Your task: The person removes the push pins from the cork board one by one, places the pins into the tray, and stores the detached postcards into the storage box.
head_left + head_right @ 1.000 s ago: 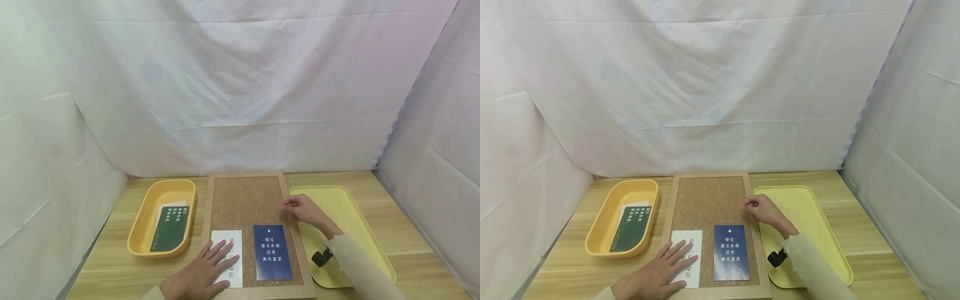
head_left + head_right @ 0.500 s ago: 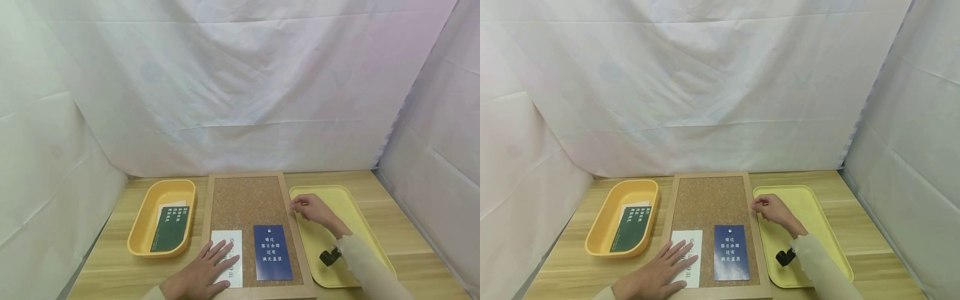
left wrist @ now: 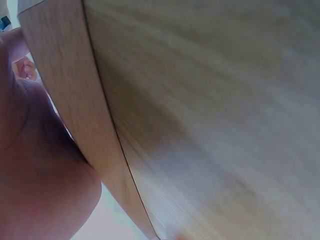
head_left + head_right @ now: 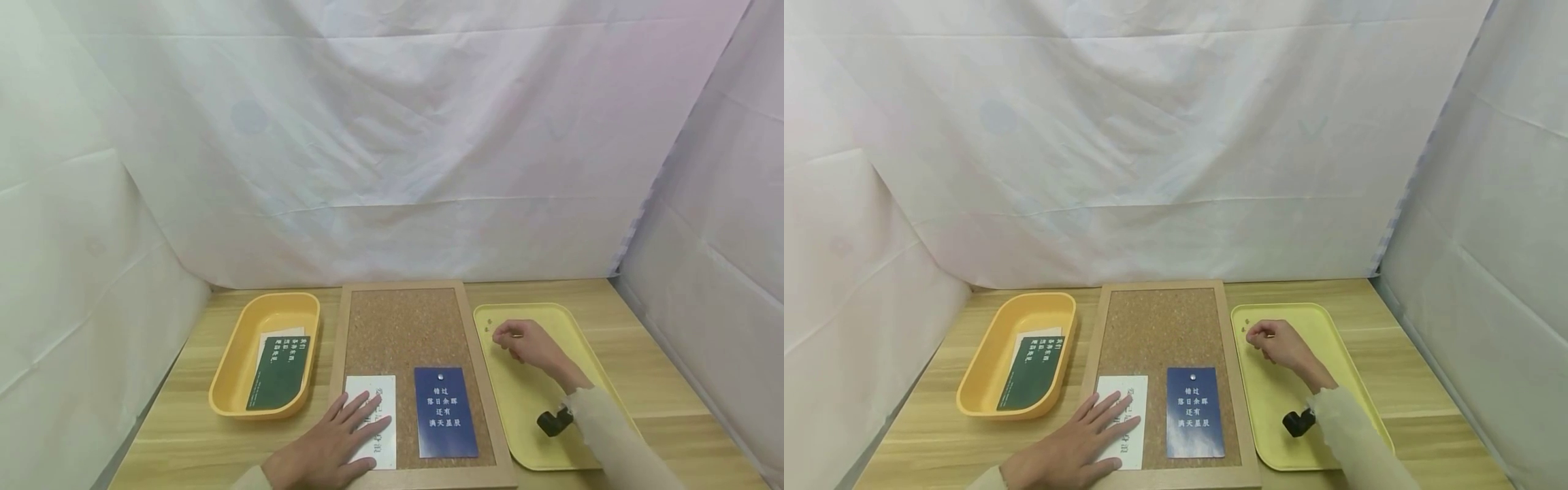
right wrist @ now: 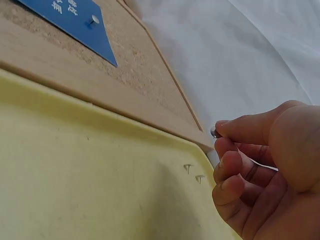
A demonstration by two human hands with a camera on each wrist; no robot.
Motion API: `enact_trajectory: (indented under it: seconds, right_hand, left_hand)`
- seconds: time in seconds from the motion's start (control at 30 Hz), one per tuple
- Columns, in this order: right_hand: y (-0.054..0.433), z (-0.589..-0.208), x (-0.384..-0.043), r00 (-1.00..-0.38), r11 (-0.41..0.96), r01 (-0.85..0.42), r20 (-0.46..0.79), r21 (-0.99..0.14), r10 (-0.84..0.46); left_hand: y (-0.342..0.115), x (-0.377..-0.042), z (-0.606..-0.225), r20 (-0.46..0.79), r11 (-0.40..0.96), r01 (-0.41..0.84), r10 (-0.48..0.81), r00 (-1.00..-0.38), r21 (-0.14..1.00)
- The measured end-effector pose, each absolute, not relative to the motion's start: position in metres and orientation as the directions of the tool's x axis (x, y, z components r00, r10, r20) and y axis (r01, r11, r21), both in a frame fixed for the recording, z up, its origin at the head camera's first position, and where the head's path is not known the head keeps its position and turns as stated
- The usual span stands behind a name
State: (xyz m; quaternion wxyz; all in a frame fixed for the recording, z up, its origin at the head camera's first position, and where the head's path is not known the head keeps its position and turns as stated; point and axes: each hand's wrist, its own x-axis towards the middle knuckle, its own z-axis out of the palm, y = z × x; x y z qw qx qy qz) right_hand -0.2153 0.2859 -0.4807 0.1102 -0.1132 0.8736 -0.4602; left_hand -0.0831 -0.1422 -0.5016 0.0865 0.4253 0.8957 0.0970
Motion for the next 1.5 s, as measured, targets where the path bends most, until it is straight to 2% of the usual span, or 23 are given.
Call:
enact_trajectory:
  seconds: [0.37, 0.63, 1.07, 1.5]
  right_hand:
    - [0.300, -0.486, -0.216, -0.959, 0.580, -0.081, -0.096, -0.810, -0.268]
    - [0.310, -0.490, -0.218, -0.972, 0.610, -0.072, -0.082, -0.789, -0.221]
    - [0.319, -0.499, -0.220, -0.985, 0.691, -0.044, -0.083, -0.722, -0.149]
    - [0.318, -0.504, -0.217, -0.983, 0.683, -0.042, -0.092, -0.729, -0.159]
  left_hand:
    - [-0.143, -0.085, -0.500, -0.088, 0.623, 0.739, 0.776, -0.624, 0.255]
    - [-0.142, -0.083, -0.500, -0.054, 0.618, 0.751, 0.779, -0.624, 0.234]
    - [-0.143, -0.084, -0.503, -0.056, 0.615, 0.751, 0.781, -0.622, 0.240]
    - [-0.143, -0.084, -0.505, -0.068, 0.616, 0.747, 0.781, -0.621, 0.251]
